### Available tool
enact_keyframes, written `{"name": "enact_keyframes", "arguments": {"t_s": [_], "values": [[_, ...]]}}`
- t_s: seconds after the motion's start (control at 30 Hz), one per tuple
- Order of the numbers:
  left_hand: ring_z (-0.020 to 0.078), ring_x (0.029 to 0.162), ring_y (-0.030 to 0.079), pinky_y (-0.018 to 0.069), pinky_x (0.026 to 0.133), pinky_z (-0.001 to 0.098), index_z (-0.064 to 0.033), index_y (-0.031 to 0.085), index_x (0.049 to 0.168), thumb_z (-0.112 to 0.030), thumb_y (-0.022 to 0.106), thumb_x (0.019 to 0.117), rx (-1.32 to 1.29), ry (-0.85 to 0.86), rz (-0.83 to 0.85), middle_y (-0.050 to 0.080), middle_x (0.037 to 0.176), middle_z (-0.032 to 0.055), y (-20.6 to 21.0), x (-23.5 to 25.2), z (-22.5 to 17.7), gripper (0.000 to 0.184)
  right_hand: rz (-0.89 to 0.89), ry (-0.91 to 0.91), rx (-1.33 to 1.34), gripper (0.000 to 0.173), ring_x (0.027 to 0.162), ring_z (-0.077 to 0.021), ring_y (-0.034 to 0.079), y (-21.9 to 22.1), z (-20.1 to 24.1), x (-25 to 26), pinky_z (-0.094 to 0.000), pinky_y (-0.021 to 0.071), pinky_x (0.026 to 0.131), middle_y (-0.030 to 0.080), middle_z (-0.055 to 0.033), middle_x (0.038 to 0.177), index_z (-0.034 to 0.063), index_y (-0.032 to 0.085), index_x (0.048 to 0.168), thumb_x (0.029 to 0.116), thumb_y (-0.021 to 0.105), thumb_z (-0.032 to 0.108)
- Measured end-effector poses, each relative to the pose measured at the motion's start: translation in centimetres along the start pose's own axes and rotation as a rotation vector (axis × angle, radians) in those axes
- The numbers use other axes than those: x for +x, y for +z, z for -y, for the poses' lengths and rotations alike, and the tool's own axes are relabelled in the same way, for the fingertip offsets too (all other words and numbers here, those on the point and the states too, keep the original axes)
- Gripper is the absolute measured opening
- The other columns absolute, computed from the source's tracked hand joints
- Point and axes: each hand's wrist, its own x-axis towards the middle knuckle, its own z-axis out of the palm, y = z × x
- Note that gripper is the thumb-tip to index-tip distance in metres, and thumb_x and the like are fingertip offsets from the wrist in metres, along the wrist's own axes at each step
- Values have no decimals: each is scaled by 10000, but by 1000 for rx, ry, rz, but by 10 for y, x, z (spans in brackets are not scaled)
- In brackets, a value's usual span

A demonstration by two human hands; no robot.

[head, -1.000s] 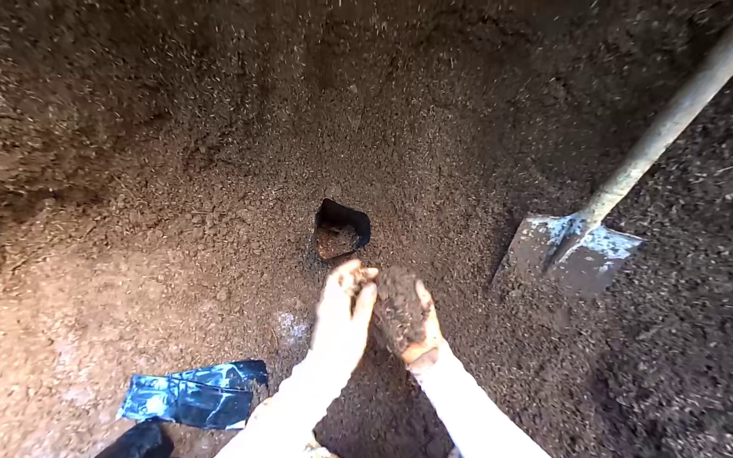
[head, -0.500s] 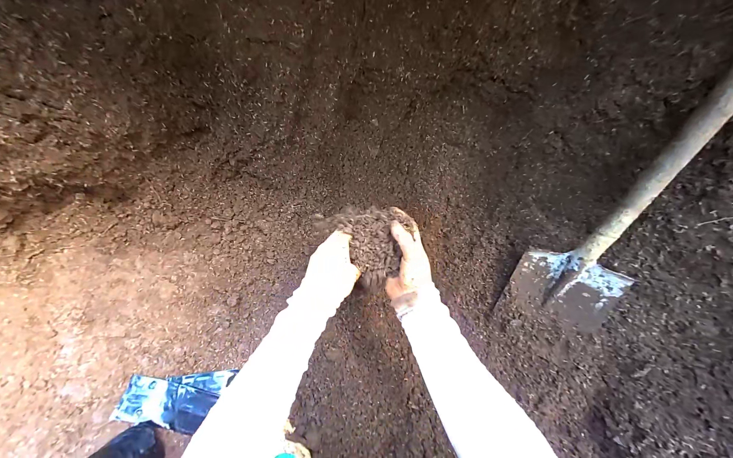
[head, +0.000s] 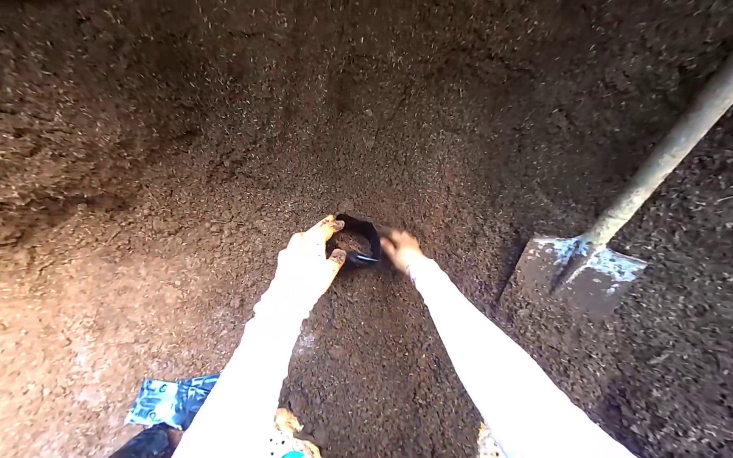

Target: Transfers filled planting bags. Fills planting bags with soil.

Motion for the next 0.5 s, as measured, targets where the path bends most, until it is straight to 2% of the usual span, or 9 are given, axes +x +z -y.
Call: {"name": "enact_keyframes", "arguments": {"t_s": [0.03,0.07,0.13,0.17,0.23,0.27,0.33,0.43,0.5], "values": [[342,1417,476,404,1070,639,-185,629,1411,-202,633,994,7,-2,-51,487,1580,36,1,-5,4,417,92,51,-4,653,1492,-473,310,18,-11,-5,-647,275,1195,345,-261,1611,113,399,1578,1037,555,444],[355,1434,446,375,1102,632,-157,660,1356,-213,616,1000,-16,1,-110,525,1540,64,6,-9,12,363,141,108,6,757,1524,-475,228,31,-12,-15,-660,250,1199,259,-257,1650,124,370,1593,992,604,521],[332,1380,491,383,1140,532,-43,644,1314,-141,569,1021,-188,-69,-204,589,1430,145,31,-15,32,318,156,219,51,833,1541,-465,175,49,-3,-38,-662,246,1194,182,-227,1683,145,381,1590,943,633,606],[331,1353,515,396,1140,499,-2,599,1345,-116,518,1045,-282,-171,-201,589,1408,187,53,-16,44,332,138,263,62,805,1530,-458,209,59,1,-50,-647,276,1182,191,-207,1685,162,401,1581,950,622,609],[378,1395,498,376,1175,529,-10,516,1460,-212,448,1097,-319,-388,-70,544,1468,238,105,-18,68,421,81,345,119,725,1501,-452,275,78,11,-68,-604,294,1187,229,-195,1675,165,426,1567,988,584,573],[410,1413,475,359,1185,560,-43,493,1500,-275,445,1103,-320,-431,-7,514,1498,251,131,-19,78,462,60,382,183,702,1501,-455,277,84,18,-74,-585,273,1206,220,-207,1676,154,415,1572,1009,568,544],[459,1444,386,304,1187,590,-103,457,1546,-304,490,1085,-450,-454,-12,416,1565,265,171,-27,74,504,32,443,360,660,1515,-469,238,90,30,-83,-580,230,1224,183,-241,1677,130,399,1577,1039,551,481],[361,1504,341,282,1233,506,-75,418,1555,-297,477,1098,-767,-512,-55,376,1600,243,194,-43,46,512,-15,502,789,602,1540,-399,232,105,34,-103,-558,228,1239,237,-244,1662,72,388,1576,1073,522,375],[339,1508,350,280,1244,478,-33,398,1555,-269,462,1107,-798,-518,-17,382,1596,249,188,-53,29,511,-22,566,1204,505,1432,-242,442,107,32,-118,-467,383,1167,454,-131,1564,106,442,1535,1093,470,349]]}}
